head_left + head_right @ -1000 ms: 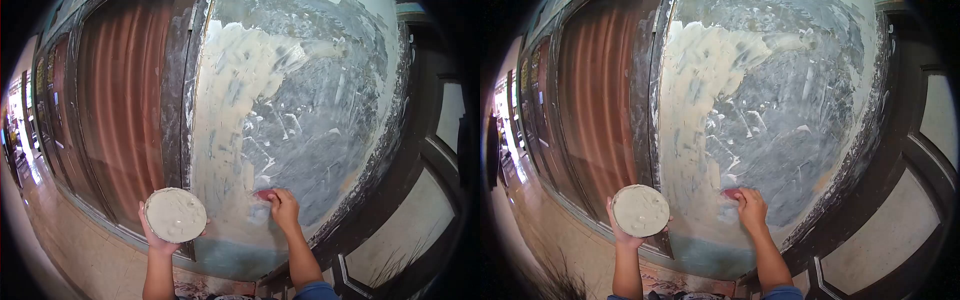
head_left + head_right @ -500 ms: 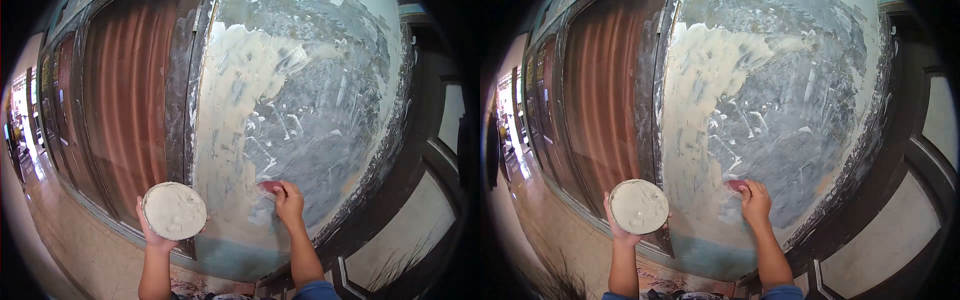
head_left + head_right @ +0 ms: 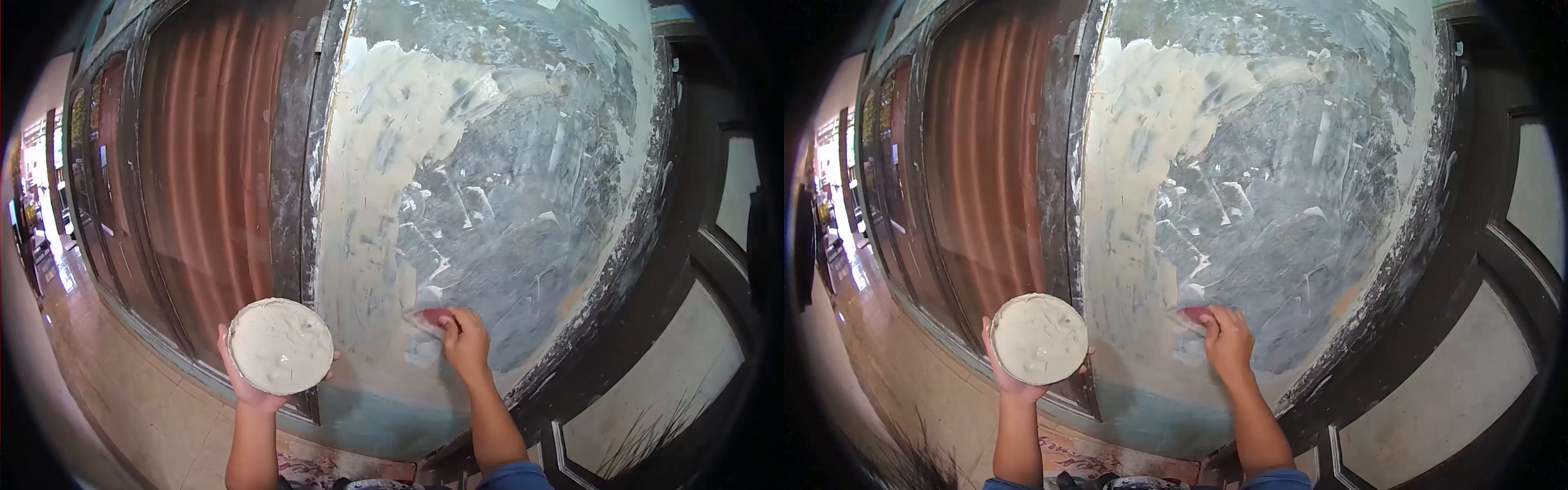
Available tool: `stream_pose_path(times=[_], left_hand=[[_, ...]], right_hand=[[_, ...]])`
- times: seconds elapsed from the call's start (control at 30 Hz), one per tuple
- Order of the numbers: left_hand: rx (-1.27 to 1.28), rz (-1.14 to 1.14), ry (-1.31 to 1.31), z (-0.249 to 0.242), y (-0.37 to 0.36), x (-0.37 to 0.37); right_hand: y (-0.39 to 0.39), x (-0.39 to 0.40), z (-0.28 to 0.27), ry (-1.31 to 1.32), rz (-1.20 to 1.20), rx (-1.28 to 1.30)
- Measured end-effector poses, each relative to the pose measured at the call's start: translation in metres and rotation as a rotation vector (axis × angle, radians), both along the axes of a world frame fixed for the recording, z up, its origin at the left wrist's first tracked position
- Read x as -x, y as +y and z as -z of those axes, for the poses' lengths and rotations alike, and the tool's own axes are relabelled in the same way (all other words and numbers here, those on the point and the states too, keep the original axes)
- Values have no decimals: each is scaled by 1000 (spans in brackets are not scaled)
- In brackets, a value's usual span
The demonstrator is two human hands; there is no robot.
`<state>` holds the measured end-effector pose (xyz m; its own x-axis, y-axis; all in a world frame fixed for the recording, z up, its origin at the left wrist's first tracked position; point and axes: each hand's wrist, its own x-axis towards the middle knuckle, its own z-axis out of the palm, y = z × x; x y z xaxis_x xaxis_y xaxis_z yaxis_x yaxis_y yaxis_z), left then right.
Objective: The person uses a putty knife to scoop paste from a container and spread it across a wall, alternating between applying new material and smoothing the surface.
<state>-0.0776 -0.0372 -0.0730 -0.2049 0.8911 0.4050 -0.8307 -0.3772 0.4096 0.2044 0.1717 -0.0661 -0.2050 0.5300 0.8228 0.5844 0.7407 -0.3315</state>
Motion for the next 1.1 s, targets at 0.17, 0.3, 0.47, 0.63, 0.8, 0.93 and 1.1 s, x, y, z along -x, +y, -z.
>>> stream_pose_path(times=[0.17,0.3,0.47,0.63,0.8,0.93,1.1], left_hand=[[34,-4,-23,0,-4,-3],[25,-11,-30,-1,-3,-5],[18,-7,-29,2,-4,-3],[0,11,19,5,-1,-1],[69,-24,-39,-5,-4,-13],[74,-4,-80,-1,-1,-15],[43,27,19,4,3,-11]], right_hand=[[3,7,17,-63,3,41],[0,7,-13,81,19,-31],[3,-10,14,-20,-70,7],[7,-8,8,-70,31,-25],[7,-19,4,-11,-34,-45],[4,-14,28,-235,8,41],[9,-7,-12,13,-1,-62]])
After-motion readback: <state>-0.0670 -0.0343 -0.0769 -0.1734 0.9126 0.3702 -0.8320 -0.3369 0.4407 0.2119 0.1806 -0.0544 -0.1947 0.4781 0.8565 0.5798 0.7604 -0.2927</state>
